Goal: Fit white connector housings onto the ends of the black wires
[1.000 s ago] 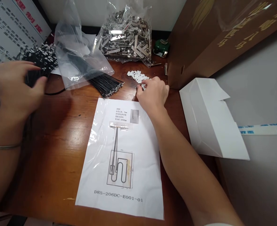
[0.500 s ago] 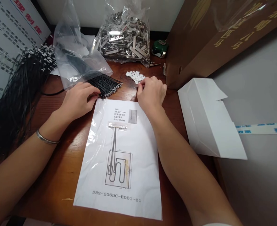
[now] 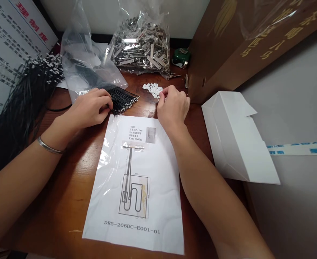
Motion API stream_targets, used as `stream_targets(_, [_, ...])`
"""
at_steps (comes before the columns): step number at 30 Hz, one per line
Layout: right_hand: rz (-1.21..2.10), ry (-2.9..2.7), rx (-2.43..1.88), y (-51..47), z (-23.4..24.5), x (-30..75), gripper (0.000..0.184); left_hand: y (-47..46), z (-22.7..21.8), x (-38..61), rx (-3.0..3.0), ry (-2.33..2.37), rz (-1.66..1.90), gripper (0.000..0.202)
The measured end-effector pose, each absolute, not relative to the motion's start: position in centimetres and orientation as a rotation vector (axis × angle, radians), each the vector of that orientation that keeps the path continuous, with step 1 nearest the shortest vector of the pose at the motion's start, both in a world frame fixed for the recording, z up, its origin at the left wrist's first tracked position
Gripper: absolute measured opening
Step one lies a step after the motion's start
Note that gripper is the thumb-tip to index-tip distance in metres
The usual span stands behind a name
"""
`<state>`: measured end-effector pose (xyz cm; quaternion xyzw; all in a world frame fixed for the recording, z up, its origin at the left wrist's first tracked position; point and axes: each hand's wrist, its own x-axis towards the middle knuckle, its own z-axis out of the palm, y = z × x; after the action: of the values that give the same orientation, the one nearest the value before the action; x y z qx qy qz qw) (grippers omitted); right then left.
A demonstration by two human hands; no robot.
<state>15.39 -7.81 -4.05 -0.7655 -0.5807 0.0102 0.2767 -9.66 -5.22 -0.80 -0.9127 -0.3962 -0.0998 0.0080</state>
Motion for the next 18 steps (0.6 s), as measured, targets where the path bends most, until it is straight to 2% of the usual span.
stream_targets(8, [0.048, -1.576, -1.987, -7.70, -4.37, 15.83, 0.023, -4.65, -1.09, -10.20, -2.907, -1.176, -0.345, 0.022])
stream_targets(18, [0.034, -1.535, -1.961, -7.86, -4.14, 15.45, 0.019, -4.92, -0.62, -10.53, -2.993, -1.157, -0.334, 0.022])
